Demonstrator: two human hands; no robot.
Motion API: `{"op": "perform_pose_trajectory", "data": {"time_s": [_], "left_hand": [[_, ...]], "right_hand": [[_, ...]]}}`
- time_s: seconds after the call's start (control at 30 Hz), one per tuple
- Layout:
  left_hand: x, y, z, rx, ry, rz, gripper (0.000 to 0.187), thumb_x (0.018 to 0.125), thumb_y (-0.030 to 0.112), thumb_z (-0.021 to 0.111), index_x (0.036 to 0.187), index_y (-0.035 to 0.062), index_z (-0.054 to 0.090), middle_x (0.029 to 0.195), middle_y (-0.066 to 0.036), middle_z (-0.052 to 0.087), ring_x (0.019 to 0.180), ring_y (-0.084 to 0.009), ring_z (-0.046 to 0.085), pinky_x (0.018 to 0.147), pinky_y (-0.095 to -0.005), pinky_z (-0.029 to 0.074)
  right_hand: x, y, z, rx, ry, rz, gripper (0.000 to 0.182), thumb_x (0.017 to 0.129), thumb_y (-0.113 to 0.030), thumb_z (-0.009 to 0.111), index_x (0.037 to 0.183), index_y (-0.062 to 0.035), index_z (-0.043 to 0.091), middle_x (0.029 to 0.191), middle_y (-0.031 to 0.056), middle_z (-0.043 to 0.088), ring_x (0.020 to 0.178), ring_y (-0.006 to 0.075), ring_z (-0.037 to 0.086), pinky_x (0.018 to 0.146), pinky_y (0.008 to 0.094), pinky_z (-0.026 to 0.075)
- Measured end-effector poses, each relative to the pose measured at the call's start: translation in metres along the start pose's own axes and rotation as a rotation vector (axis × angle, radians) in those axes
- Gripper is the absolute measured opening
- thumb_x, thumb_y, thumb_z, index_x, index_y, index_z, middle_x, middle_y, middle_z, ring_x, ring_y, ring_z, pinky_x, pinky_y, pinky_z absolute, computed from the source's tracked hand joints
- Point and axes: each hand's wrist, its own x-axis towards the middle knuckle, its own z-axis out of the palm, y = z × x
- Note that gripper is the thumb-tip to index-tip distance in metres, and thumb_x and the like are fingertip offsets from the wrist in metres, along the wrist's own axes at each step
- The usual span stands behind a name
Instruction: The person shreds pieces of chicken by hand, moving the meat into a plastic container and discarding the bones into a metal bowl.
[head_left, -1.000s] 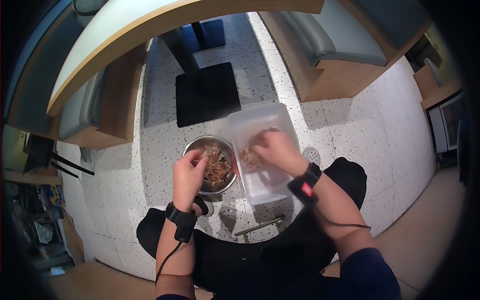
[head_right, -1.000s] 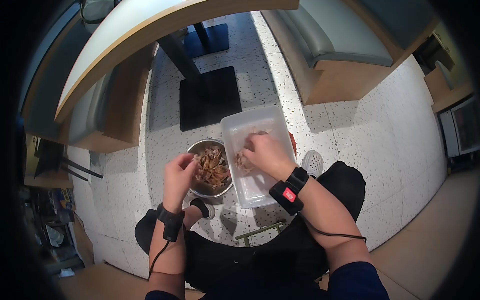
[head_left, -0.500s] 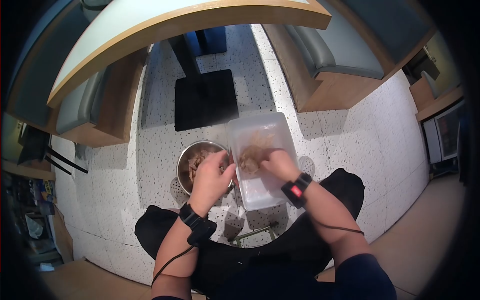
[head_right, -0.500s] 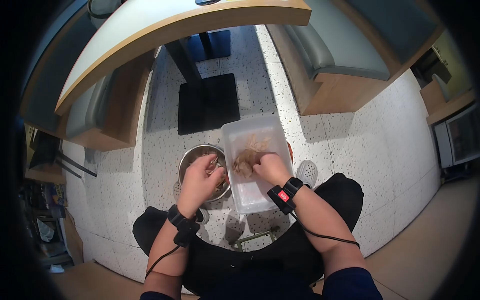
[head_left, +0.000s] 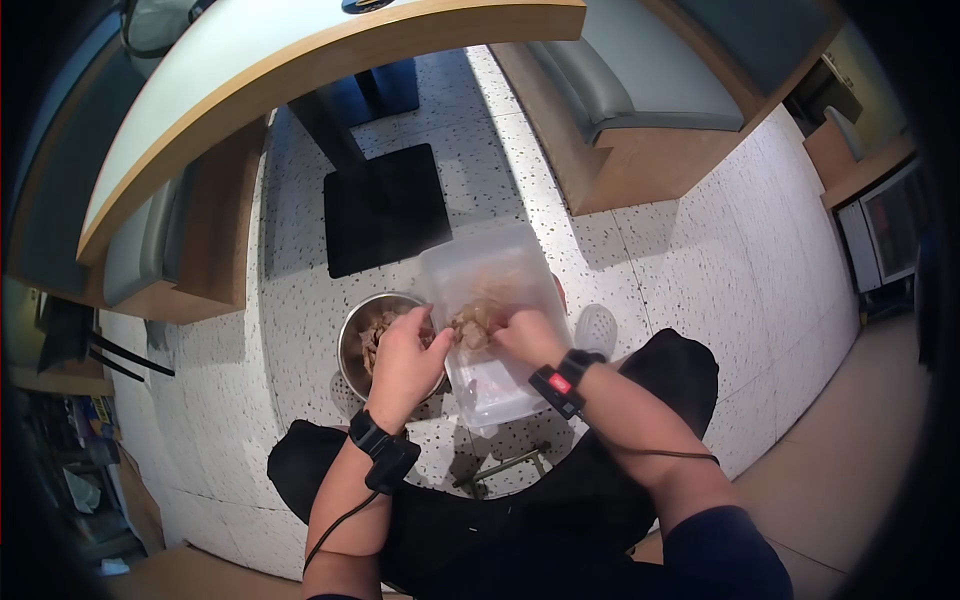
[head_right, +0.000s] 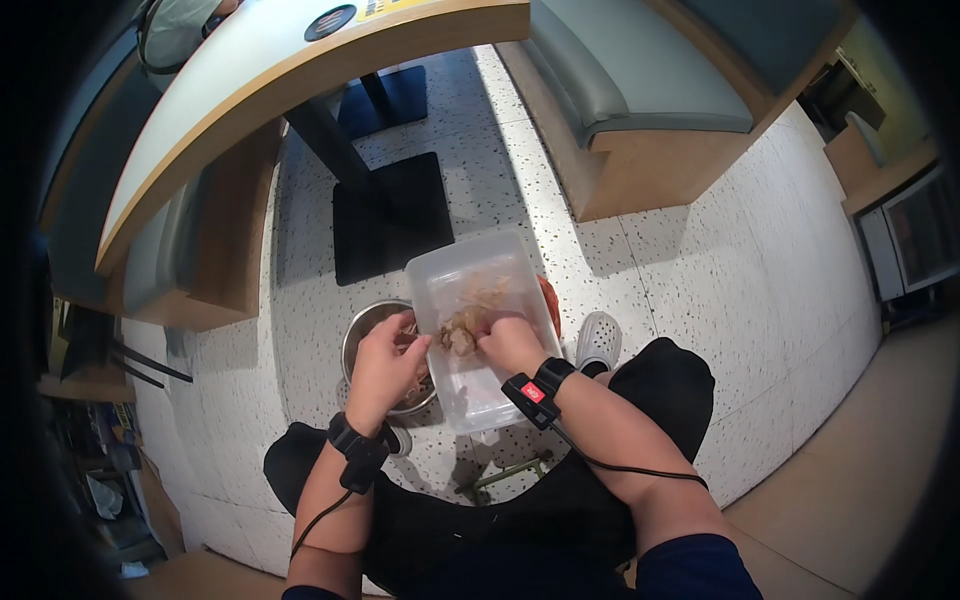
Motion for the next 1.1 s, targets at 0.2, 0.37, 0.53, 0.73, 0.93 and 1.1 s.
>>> {"op": "perform_pose_trajectory", "data": {"time_s": [0.2, 0.37, 0.53, 0.73, 0.93, 1.1], "left_hand": [[0.004, -0.001, 0.001, -0.064, -0.004, -0.062, 0.046, 0.089, 0.008, 0.071, 0.131, -0.0063, 0.059, 0.120, -0.023, 0.068, 0.102, -0.0272, 0.072, 0.085, -0.0345, 0.058], [0.004, -0.011, 0.006, -0.328, -0.072, -0.118, 0.063, 0.084, -0.004, 0.060, 0.146, -0.0025, 0.047, 0.135, -0.017, 0.060, 0.125, -0.0222, 0.061, 0.101, -0.0327, 0.051], [-0.001, 0.006, -0.010, -0.862, -0.300, 0.019, 0.079, 0.081, -0.010, 0.057, 0.155, 0.0016, 0.033, 0.141, -0.012, 0.053, 0.132, -0.0190, 0.052, 0.108, -0.0326, 0.045], [-0.004, 0.014, -0.007, -0.864, -0.311, 0.093, 0.068, 0.084, -0.009, 0.069, 0.145, 0.0020, 0.042, 0.135, -0.009, 0.056, 0.126, -0.0175, 0.056, 0.106, -0.0317, 0.047], [-0.012, 0.020, 0.003, -0.835, -0.125, 0.102, 0.060, 0.084, -0.006, 0.070, 0.139, 0.0021, 0.045, 0.129, -0.008, 0.057, 0.120, -0.0159, 0.058, 0.103, -0.0301, 0.049], [-0.014, 0.032, -0.002, -0.872, -0.083, 0.058, 0.069, 0.084, -0.005, 0.067, 0.147, 0.0028, 0.039, 0.132, -0.009, 0.054, 0.118, -0.0158, 0.058, 0.103, -0.0294, 0.048]], "right_hand": [[0.005, -0.012, -0.025, -0.038, 0.022, -0.075, 0.020, 0.079, -0.016, 0.068, 0.092, -0.0016, 0.075, 0.084, 0.0207, 0.072, 0.078, 0.0365, 0.070, 0.076, 0.0423, 0.055], [-0.016, -0.068, -0.084, 0.354, -0.113, 0.092, 0.020, 0.085, -0.011, 0.071, 0.094, 0.0070, 0.073, 0.076, 0.0116, 0.073, 0.068, 0.0145, 0.068, 0.067, 0.0280, 0.054], [-0.030, -0.090, -0.117, 0.685, -0.234, 0.102, 0.015, 0.093, -0.007, 0.066, 0.101, 0.0045, 0.071, 0.080, 0.0046, 0.070, 0.071, 0.0096, 0.065, 0.067, 0.0240, 0.053], [-0.030, -0.089, -0.121, 0.729, -0.221, 0.024, 0.019, 0.096, -0.010, 0.067, 0.108, 0.0043, 0.069, 0.088, 0.0053, 0.070, 0.075, 0.0092, 0.065, 0.071, 0.0234, 0.054], [-0.032, -0.090, -0.098, 0.957, -0.196, 0.050, 0.028, 0.101, -0.017, 0.065, 0.120, 0.0030, 0.066, 0.105, 0.0057, 0.070, 0.090, 0.0101, 0.066, 0.083, 0.0253, 0.055], [-0.037, -0.099, -0.098, 0.976, -0.309, 0.059, 0.033, 0.104, -0.019, 0.059, 0.128, 0.0032, 0.063, 0.123, 0.0087, 0.065, 0.109, 0.0139, 0.064, 0.095, 0.0280, 0.054]]}}
